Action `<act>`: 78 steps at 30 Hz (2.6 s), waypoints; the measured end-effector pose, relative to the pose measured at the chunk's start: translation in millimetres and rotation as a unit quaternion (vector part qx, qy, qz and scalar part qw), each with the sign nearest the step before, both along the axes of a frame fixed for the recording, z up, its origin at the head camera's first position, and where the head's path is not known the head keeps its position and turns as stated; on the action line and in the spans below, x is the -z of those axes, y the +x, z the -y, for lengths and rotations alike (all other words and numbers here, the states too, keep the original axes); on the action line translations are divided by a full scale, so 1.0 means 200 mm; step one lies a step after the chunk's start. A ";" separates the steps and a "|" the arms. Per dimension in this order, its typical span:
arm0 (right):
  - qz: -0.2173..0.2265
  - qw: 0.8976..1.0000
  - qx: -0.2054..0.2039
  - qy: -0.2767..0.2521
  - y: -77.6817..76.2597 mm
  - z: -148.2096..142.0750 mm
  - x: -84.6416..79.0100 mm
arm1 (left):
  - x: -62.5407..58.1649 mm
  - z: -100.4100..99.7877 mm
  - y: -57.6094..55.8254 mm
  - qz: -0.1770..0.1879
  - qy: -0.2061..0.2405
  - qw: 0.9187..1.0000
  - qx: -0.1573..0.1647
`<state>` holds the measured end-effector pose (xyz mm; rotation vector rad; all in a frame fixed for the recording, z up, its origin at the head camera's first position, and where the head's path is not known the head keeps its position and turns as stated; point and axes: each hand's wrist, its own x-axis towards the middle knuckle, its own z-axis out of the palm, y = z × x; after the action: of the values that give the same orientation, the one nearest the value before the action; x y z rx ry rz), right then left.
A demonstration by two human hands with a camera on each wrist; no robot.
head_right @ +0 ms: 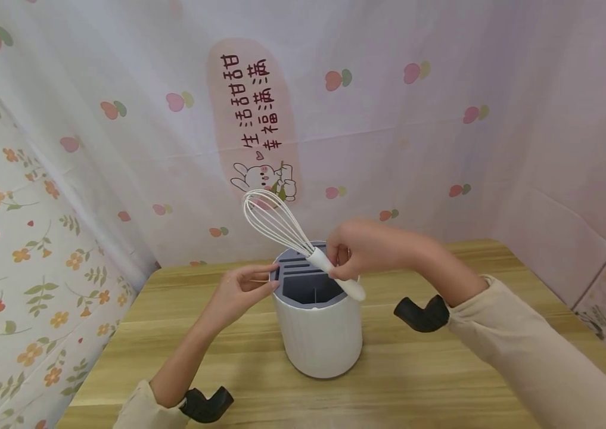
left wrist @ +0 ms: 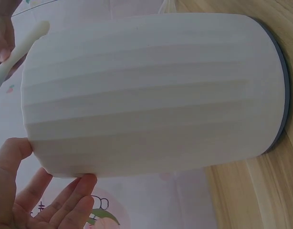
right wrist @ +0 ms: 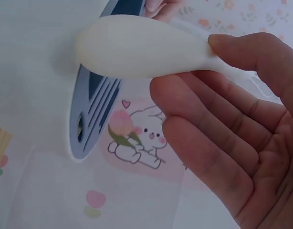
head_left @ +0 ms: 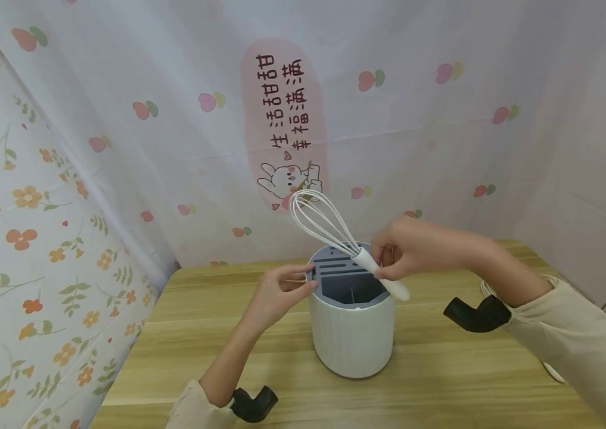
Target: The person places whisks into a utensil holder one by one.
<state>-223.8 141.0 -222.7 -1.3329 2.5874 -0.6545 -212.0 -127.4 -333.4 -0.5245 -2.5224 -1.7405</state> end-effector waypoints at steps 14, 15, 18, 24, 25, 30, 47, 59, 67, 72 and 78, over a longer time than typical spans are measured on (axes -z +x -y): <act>0.000 0.999 -0.031 0.019 -0.12 0.20 -0.01 | 0.02 0.01 -0.01 -0.005 0.000 1.000 0.002; 0.000 0.999 -0.034 0.019 -0.13 0.21 0.00 | 0.02 0.01 -0.01 -0.004 -0.001 1.000 0.001; 0.011 0.999 -0.047 0.017 -0.15 0.24 0.00 | 0.02 0.01 -0.01 -0.002 0.002 1.000 0.001; 0.024 0.997 -0.070 0.022 -0.19 0.30 0.01 | 0.01 0.01 -0.02 -0.003 0.006 1.000 0.004; 0.027 0.997 -0.073 0.025 -0.20 0.31 0.01 | 0.01 0.01 -0.02 -0.004 0.005 1.000 0.003; 0.050 0.994 -0.091 0.044 -0.22 0.35 0.03 | 0.01 0.01 -0.02 -0.011 0.006 1.000 0.009; 0.093 0.984 -0.130 0.081 -0.23 0.41 0.10 | 0.01 0.00 -0.05 -0.035 0.029 0.998 0.034; 0.090 0.984 -0.106 0.113 -0.20 0.41 0.13 | 0.01 0.00 -0.02 -0.009 0.005 1.000 0.010; 0.120 0.985 -0.086 0.088 -0.20 0.39 0.13 | -0.04 -0.01 0.01 -0.001 0.011 1.000 0.012; 0.135 0.984 -0.081 0.082 -0.19 0.37 0.10 | -0.04 -0.01 0.01 -0.003 0.006 1.000 0.012; 0.123 0.986 -0.076 0.087 -0.17 0.34 0.07 | 0.00 -0.01 -0.02 -0.007 0.005 1.000 0.006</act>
<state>-257.8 73.4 -237.4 -1.2904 2.2651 -0.5170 -216.2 -124.7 -332.9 -0.5504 -2.5052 -1.7476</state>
